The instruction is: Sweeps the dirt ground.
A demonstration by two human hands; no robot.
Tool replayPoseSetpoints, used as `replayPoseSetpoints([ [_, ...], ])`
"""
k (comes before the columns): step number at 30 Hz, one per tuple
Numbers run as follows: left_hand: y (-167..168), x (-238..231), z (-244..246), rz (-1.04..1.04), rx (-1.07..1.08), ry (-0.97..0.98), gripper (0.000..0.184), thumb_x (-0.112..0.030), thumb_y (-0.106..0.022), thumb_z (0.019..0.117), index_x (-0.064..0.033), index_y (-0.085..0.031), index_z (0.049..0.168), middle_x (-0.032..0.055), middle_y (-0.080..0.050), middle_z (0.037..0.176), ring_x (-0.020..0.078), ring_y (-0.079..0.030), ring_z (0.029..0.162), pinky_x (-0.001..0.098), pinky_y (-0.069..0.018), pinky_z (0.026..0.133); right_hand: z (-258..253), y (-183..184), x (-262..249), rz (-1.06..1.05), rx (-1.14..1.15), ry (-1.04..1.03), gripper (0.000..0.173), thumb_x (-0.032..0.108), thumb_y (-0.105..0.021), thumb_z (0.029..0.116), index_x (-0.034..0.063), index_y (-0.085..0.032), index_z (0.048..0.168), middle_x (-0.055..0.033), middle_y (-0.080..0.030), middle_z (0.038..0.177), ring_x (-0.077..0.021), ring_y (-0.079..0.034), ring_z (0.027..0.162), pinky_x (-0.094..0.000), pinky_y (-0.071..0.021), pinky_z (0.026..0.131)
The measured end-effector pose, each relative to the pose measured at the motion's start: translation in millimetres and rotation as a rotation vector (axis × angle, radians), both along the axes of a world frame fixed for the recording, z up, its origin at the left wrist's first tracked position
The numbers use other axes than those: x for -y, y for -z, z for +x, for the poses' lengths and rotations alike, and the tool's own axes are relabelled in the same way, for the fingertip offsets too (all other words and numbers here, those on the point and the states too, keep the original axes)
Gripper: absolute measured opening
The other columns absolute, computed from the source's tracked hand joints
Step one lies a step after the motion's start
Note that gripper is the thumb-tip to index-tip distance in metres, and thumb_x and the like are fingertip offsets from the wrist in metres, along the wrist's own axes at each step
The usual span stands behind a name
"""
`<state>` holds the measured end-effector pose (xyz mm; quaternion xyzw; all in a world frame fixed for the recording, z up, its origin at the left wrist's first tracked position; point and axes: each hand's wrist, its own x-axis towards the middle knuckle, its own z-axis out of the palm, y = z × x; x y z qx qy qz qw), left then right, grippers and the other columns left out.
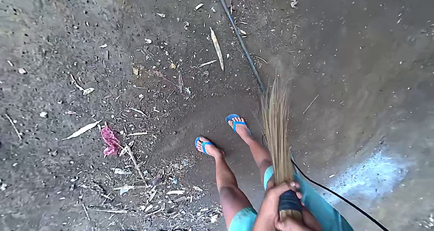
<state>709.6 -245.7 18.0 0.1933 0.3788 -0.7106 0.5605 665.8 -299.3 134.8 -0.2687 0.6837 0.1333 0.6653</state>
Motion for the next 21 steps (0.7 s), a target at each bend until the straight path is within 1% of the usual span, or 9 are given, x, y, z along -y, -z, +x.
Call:
replayPoseSetpoints([
  [2, 31.7, -36.4, 18.3, 0.112, 0.104, -0.067, 0.020, -0.011, -0.048, 0.0951, -0.0013, -0.055, 0.111, 0.0107, -0.070, 0.092, 0.0156, -0.069, 0.071, 0.0303, -0.0606, 0.066, 24.5, 38.1, -15.8, 0.103, 0.054, -0.116, 0.041, 0.015, -0.070, 0.0855, 0.0003, -0.052, 0.120, -0.0093, -0.069, 0.092, -0.0201, -0.070, 0.077, -0.0380, -0.0617, 0.072],
  [3, 47.3, -58.6, 31.0, 0.153, 0.155, -0.167, 0.020, -0.013, -0.049, 0.0935, -0.0027, -0.055, 0.110, 0.0098, -0.070, 0.092, 0.0149, -0.069, 0.071, 0.0295, -0.0601, 0.065, 39.8, 58.1, -27.9, 0.141, 0.103, -0.229, 0.043, 0.014, -0.070, 0.0865, 0.0001, -0.052, 0.124, -0.0092, -0.069, 0.096, -0.0188, -0.070, 0.080, -0.0366, -0.0621, 0.075],
  [6, 75.4, -116.2, 70.3, 0.171, 0.118, -0.542, 0.039, -0.018, -0.074, 0.0824, -0.0045, -0.056, 0.114, 0.0130, -0.069, 0.094, 0.0178, -0.068, 0.069, 0.0298, -0.0589, 0.061, 85.8, 96.6, -74.5, 0.158, 0.162, -0.594, 0.070, 0.022, -0.079, 0.0811, -0.0022, -0.043, 0.136, -0.0123, -0.067, 0.111, -0.0190, -0.070, 0.097, -0.0383, -0.0600, 0.088],
  [8, 70.7, -135.8, 84.3, 0.143, 0.165, -0.654, 0.042, -0.020, -0.080, 0.0801, -0.0044, -0.060, 0.114, 0.0134, -0.069, 0.096, 0.0179, -0.069, 0.071, 0.0296, -0.0585, 0.062, 94.8, 102.8, -96.9, 0.127, 0.174, -0.750, 0.083, 0.033, -0.084, 0.0732, -0.0041, -0.042, 0.135, -0.0148, -0.066, 0.110, -0.0217, -0.070, 0.100, -0.0423, -0.0579, 0.090],
  [11, 44.3, -143.1, 74.6, 0.166, 0.272, -0.604, 0.047, -0.026, -0.081, 0.0816, -0.0087, -0.056, 0.118, 0.0096, -0.068, 0.095, 0.0153, -0.067, 0.069, 0.0294, -0.0578, 0.061, 78.5, 76.2, -104.9, 0.099, 0.210, -0.711, 0.089, 0.030, -0.085, 0.0725, -0.0019, -0.038, 0.140, -0.0124, -0.067, 0.114, -0.0178, -0.069, 0.102, -0.0388, -0.0583, 0.091],
  [14, 23.1, -112.6, 57.2, 0.149, 0.250, -0.403, 0.049, -0.018, -0.069, 0.0855, -0.0041, -0.043, 0.125, 0.0110, -0.065, 0.096, 0.0164, -0.066, 0.068, 0.0314, -0.0589, 0.062, 54.7, 43.9, -88.0, 0.051, 0.118, -0.452, 0.080, 0.013, -0.078, 0.0719, 0.0000, -0.037, 0.139, -0.0091, -0.069, 0.102, -0.0190, -0.073, 0.080, -0.0404, -0.0646, 0.071],
  [17, 10.2, -81.6, 28.0, -0.014, 0.092, -0.183, 0.052, -0.013, -0.058, 0.0892, -0.0054, -0.035, 0.135, 0.0097, -0.066, 0.097, 0.0184, -0.068, 0.071, 0.0352, -0.0608, 0.066, 27.6, 6.5, -74.7, -0.054, -0.029, -0.357, 0.059, 0.006, -0.070, 0.0760, -0.0008, -0.044, 0.128, -0.0046, -0.069, 0.088, -0.0173, -0.071, 0.069, -0.0375, -0.0633, 0.065],
  [19, 14.3, -56.9, 23.8, -0.101, 0.025, -0.092, 0.046, -0.011, -0.049, 0.0932, -0.0076, -0.034, 0.136, 0.0092, -0.065, 0.095, 0.0182, -0.068, 0.070, 0.0339, -0.0603, 0.064, 27.5, 3.5, -67.5, -0.128, -0.105, -0.307, 0.052, 0.007, -0.071, 0.0787, 0.0005, -0.046, 0.125, -0.0045, -0.070, 0.088, -0.0179, -0.072, 0.070, -0.0371, -0.0642, 0.066],
  [21, 38.4, -37.3, 39.5, -0.160, 0.026, -0.026, 0.030, -0.010, -0.044, 0.0975, -0.0043, -0.042, 0.127, 0.0104, -0.066, 0.090, 0.0179, -0.068, 0.068, 0.0324, -0.0602, 0.063, 43.0, 30.8, -63.7, -0.228, -0.129, -0.241, 0.047, 0.010, -0.073, 0.0783, 0.0001, -0.053, 0.119, -0.0068, -0.072, 0.086, -0.0201, -0.073, 0.071, -0.0380, -0.0648, 0.066],
])
